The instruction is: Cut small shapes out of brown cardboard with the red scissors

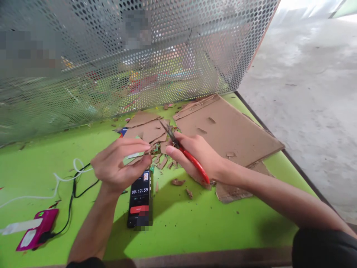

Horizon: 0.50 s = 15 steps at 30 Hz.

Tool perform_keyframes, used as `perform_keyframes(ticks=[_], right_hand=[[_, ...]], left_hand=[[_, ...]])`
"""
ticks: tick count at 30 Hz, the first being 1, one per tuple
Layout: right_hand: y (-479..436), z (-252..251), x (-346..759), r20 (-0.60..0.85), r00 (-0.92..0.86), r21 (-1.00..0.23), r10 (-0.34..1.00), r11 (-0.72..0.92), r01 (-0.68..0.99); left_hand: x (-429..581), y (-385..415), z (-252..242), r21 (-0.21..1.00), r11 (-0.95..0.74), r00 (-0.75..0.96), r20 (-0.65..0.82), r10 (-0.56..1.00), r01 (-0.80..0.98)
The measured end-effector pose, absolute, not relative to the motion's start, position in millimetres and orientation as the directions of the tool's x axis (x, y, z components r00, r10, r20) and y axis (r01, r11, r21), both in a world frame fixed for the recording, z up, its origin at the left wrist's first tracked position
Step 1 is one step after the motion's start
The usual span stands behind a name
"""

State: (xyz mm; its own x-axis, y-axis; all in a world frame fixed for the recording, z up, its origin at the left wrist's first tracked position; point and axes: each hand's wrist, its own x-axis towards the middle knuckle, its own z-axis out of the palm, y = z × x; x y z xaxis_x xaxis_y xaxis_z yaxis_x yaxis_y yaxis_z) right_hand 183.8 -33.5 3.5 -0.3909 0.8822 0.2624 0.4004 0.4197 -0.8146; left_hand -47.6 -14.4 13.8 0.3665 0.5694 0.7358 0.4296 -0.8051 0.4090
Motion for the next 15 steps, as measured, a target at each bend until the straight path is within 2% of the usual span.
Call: perform_keyframes(ticks=[4, 8, 12, 15], right_hand=[[-32, 3, 185, 0.187, -0.309, -0.935, 0.933, 0.265, 0.234], [-33, 3, 184, 0.172, -0.338, -0.978, 0.925, 0.202, 0.056], [-34, 4, 182, 0.167, -0.383, -0.986, 0.908, 0.162, -0.045], [-35, 4, 181, 0.159, -0.353, -0.987, 0.922, 0.144, -0.067]], left_hand=[[-60, -8, 5, 0.237, -0.858, 0.511, 0.719, 0.471, 0.456], [-59, -10, 3, 0.112, -0.931, 0.592, 0.744, 0.310, 0.346], [-53, -7, 3, -0.048, -0.945, 0.589, 0.792, 0.162, 0.323], [-49, -4, 2, -0.078, -0.940, 0.560, 0.818, 0.129, 0.331]])
